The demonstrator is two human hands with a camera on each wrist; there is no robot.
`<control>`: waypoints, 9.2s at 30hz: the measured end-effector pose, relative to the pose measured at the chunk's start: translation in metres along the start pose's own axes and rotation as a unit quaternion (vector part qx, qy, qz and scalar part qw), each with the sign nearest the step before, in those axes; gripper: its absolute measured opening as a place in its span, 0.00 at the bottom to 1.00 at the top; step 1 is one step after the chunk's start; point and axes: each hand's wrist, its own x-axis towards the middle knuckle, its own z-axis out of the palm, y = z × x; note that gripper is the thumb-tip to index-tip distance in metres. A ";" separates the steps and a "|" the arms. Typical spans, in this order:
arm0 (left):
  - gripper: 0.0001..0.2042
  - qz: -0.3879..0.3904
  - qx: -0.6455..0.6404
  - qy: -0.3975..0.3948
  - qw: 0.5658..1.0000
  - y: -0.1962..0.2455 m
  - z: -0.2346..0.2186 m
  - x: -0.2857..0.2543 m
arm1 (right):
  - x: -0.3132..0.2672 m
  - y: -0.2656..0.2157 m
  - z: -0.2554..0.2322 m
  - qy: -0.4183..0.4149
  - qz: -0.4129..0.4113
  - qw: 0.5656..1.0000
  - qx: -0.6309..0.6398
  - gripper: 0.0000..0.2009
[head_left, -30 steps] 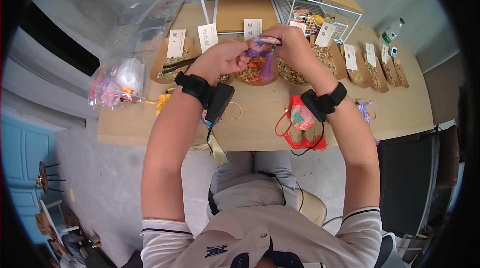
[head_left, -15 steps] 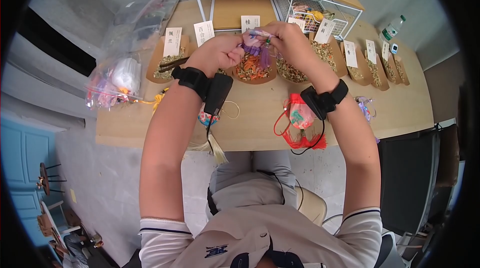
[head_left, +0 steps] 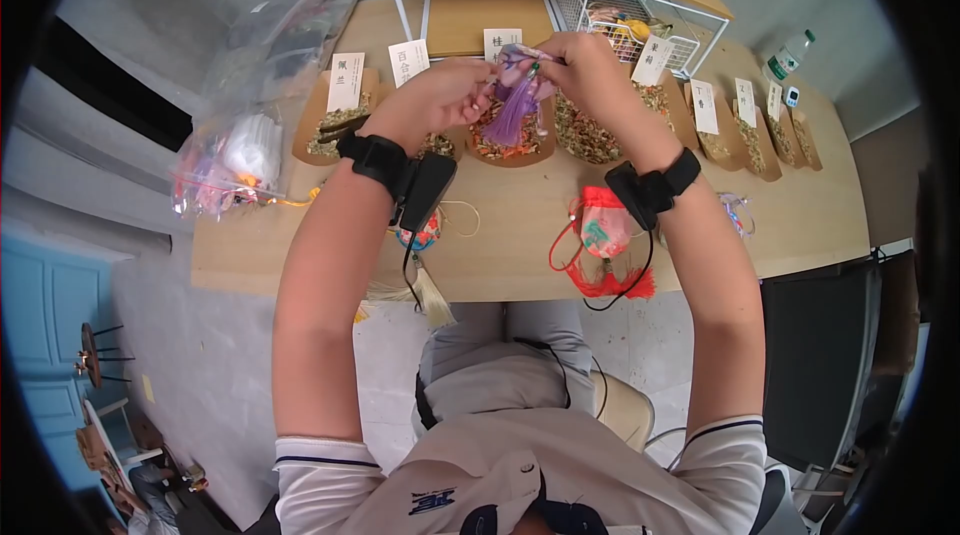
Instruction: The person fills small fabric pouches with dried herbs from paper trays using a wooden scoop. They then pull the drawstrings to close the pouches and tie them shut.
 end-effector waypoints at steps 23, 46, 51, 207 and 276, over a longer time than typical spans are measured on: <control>0.20 0.045 0.235 0.013 0.971 0.001 0.005 -0.030 | 0.006 -0.018 -0.002 0.021 -0.058 0.994 -0.095 0.09; 0.20 0.179 0.264 0.019 0.947 -0.027 -0.015 0.000 | -0.016 -0.047 -0.004 -0.012 -0.197 0.973 -0.119 0.12; 0.19 0.103 0.176 0.080 0.976 -0.008 0.010 -0.046 | -0.044 -0.047 -0.002 0.003 -0.356 0.906 -0.229 0.14; 0.17 0.434 0.641 0.165 0.611 -0.047 -0.063 -0.161 | -0.027 -0.114 0.054 -0.150 -0.388 0.898 -0.147 0.11; 0.12 0.397 0.644 -0.002 0.654 -0.035 -0.067 -0.201 | -0.053 -0.130 0.048 -0.149 -0.199 0.966 -0.070 0.10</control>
